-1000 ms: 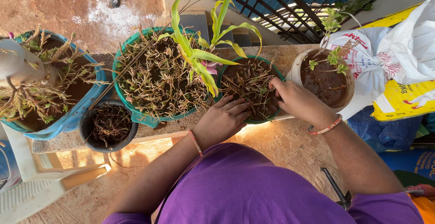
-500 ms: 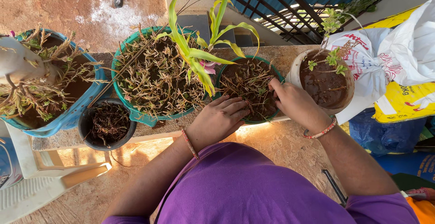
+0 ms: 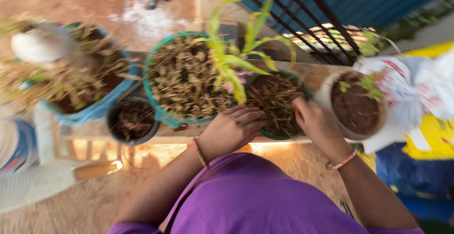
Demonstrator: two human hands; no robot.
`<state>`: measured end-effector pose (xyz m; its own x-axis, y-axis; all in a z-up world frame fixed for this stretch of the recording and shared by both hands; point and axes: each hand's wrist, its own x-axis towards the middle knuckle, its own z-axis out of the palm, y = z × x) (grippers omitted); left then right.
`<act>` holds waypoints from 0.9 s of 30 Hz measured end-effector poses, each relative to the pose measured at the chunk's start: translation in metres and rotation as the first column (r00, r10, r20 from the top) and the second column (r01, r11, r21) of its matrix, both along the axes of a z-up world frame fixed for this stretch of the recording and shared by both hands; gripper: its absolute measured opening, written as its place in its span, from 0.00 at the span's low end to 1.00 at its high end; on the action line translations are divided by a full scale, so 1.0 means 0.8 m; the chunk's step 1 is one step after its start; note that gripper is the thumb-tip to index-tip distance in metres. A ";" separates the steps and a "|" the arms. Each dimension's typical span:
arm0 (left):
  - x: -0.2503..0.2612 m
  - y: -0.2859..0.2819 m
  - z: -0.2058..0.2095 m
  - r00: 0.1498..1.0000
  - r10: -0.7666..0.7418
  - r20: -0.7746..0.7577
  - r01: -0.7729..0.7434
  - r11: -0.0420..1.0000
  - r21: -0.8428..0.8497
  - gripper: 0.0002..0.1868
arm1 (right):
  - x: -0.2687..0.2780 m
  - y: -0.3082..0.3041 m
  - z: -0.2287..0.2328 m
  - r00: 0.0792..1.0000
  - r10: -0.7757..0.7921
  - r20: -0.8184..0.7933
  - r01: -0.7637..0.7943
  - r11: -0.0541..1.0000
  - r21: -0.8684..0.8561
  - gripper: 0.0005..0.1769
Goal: The person is weeding potted plants on a balcony. They pull out dry weeds and debris from the soil of several pots by hand and discard them. The person also uses a thin stick to loosen the soil in one of the pots.
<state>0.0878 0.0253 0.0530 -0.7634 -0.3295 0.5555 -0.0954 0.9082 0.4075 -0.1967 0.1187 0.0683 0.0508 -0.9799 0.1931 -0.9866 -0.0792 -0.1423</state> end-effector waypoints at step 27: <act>0.363 0.088 -0.025 0.612 0.790 0.038 -0.788 0.606 0.107 0.12 | 0.366 -0.239 0.027 0.744 0.620 0.250 -0.620 0.780 -0.087 0.09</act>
